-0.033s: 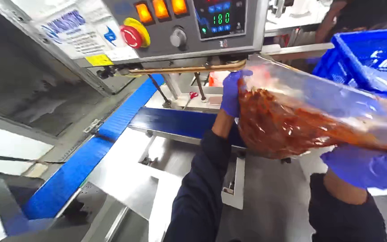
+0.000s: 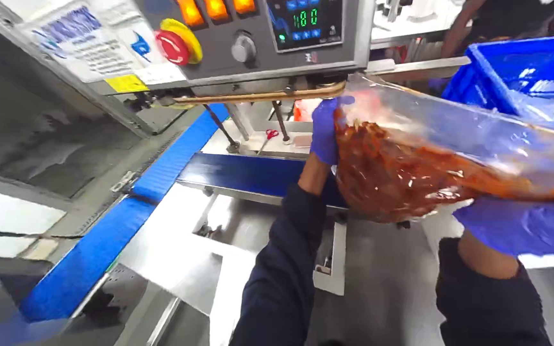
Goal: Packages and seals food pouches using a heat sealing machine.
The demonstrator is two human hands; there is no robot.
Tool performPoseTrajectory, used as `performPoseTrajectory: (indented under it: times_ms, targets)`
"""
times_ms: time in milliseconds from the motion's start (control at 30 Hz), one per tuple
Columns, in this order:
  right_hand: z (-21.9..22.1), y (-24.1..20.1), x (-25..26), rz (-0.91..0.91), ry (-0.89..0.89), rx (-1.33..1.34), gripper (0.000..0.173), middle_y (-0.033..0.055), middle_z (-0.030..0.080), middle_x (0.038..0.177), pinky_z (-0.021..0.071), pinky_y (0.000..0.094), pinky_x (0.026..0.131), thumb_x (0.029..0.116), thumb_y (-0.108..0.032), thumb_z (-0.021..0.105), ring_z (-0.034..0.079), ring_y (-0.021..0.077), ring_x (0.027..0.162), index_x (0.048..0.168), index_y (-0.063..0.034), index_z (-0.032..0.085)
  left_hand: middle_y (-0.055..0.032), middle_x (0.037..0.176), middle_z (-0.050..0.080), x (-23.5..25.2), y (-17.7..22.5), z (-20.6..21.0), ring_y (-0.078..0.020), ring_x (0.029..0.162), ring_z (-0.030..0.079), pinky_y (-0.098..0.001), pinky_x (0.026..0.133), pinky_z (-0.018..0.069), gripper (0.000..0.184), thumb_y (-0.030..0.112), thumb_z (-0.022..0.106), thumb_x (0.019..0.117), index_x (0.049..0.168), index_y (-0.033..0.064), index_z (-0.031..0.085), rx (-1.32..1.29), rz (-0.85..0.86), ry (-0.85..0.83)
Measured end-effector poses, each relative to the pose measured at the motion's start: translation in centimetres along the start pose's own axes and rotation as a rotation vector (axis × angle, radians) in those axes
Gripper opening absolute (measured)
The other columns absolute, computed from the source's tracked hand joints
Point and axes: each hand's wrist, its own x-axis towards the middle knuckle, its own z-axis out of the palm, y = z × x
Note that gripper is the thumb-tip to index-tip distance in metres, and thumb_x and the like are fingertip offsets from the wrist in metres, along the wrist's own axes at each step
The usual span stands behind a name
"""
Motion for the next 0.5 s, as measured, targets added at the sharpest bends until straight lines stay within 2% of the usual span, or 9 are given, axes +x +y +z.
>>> performPoseTrajectory:
  times_ms: [100, 167, 200, 233, 267, 300, 367, 433, 500]
  targets:
    - [1.9, 1.6, 2.6, -0.001, -0.081, 0.037, 0.019, 0.0053, 0.069, 0.093, 0.0587, 0.0378, 0.088, 0.1048, -0.004, 0.044, 0.070, 0.0155, 0.094, 0.104, 0.0026, 0.062, 0.0058, 0.092, 0.065, 0.4, -0.1, 0.5, -0.0008, 0.078, 0.061, -0.0212, 0.067, 0.0532, 0.026, 0.026, 0.040, 0.1094, 0.114, 0.0180, 0.065, -0.027, 0.070, 0.018]
    - [4.2, 1.6, 3.2, -0.032, -0.014, 0.011, 0.022, -0.0006, 0.064, 0.079, 0.0580, 0.0302, 0.072, 0.1057, -0.011, 0.046, 0.067, 0.0089, 0.078, 0.090, -0.0046, 0.061, 0.0043, 0.099, 0.066, 0.8, -0.3, 0.8, -0.0023, 0.086, 0.063, -0.0236, 0.075, 0.0550, 0.026, 0.025, 0.041, 0.1095, 0.117, 0.0162, 0.064, -0.023, 0.104, 0.064]
    - [4.7, 1.6, 3.3, -0.044, -0.011, -0.010, 0.023, -0.0030, 0.060, 0.076, 0.0561, 0.0278, 0.069, 0.1053, -0.013, 0.047, 0.064, 0.0065, 0.074, 0.087, -0.0073, 0.059, 0.0032, 0.101, 0.066, 0.8, -0.4, 1.0, -0.0032, 0.089, 0.063, -0.0249, 0.078, 0.0551, 0.025, 0.023, 0.042, 0.1092, 0.118, 0.0145, 0.064, 0.004, 0.113, 0.099]
    - [4.5, 1.3, 3.2, -0.057, -0.036, -0.029, 0.021, -0.0054, 0.061, 0.077, 0.0559, 0.0269, 0.070, 0.1045, -0.013, 0.049, 0.065, 0.0048, 0.075, 0.087, -0.0090, 0.059, 0.0019, 0.101, 0.065, 0.6, -0.4, 1.1, -0.0040, 0.089, 0.062, -0.0257, 0.078, 0.0548, 0.024, 0.022, 0.043, 0.1084, 0.117, 0.0127, 0.064, 0.052, 0.118, 0.136]
    - [3.8, 0.9, 2.9, -0.090, -0.083, -0.021, 0.017, -0.0078, 0.066, 0.083, 0.0572, 0.0264, 0.077, 0.1033, -0.008, 0.051, 0.067, 0.0031, 0.082, 0.092, -0.0088, 0.064, -0.0002, 0.102, 0.065, 0.4, -0.4, 1.0, -0.0054, 0.090, 0.062, -0.0272, 0.079, 0.0546, 0.024, 0.019, 0.044, 0.1077, 0.119, 0.0101, 0.063, 0.099, 0.126, 0.149]
    - [3.0, 0.6, 2.5, -0.134, -0.110, 0.013, 0.017, -0.0087, 0.068, 0.086, 0.0569, 0.0259, 0.080, 0.1013, -0.004, 0.052, 0.067, 0.0021, 0.085, 0.093, -0.0089, 0.067, -0.0014, 0.099, 0.065, 0.4, -0.3, 0.9, -0.0063, 0.087, 0.061, -0.0281, 0.076, 0.0539, 0.025, 0.019, 0.045, 0.1069, 0.117, 0.0082, 0.065, 0.111, 0.130, 0.174]
    - [1.6, 0.3, 1.8, -0.175, -0.096, 0.077, 0.023, -0.0097, 0.068, 0.085, 0.0556, 0.0237, 0.081, 0.0997, 0.001, 0.050, 0.066, 0.0008, 0.085, 0.090, -0.0101, 0.068, 0.0058, 0.087, 0.065, 0.5, -0.1, 0.8, 0.0007, 0.074, 0.060, -0.0196, 0.066, 0.0521, 0.028, 0.022, 0.040, 0.1083, 0.107, 0.0133, 0.066, 0.021, 0.115, 0.176]
    - [0.8, 0.5, 1.6, -0.152, 0.004, 0.078, 0.025, -0.0047, 0.064, 0.081, 0.0561, 0.0259, 0.079, 0.0995, 0.004, 0.042, 0.065, 0.0042, 0.082, 0.087, -0.0055, 0.062, 0.0076, 0.083, 0.065, 0.5, 0.1, 0.7, 0.0018, 0.070, 0.060, -0.0176, 0.062, 0.0513, 0.029, 0.022, 0.039, 0.1084, 0.105, 0.0161, 0.068, -0.070, 0.107, 0.090]
    - [0.2, 1.3, 2.0, -0.120, 0.046, 0.068, 0.022, 0.0020, 0.064, 0.083, 0.0571, 0.0310, 0.081, 0.0999, 0.003, 0.039, 0.066, 0.0103, 0.084, 0.092, 0.0000, 0.059, 0.0067, 0.082, 0.065, 0.6, 0.1, 0.7, 0.0005, 0.067, 0.059, -0.0178, 0.058, 0.0512, 0.029, 0.021, 0.039, 0.1082, 0.107, 0.0174, 0.068, -0.128, 0.093, 0.016]
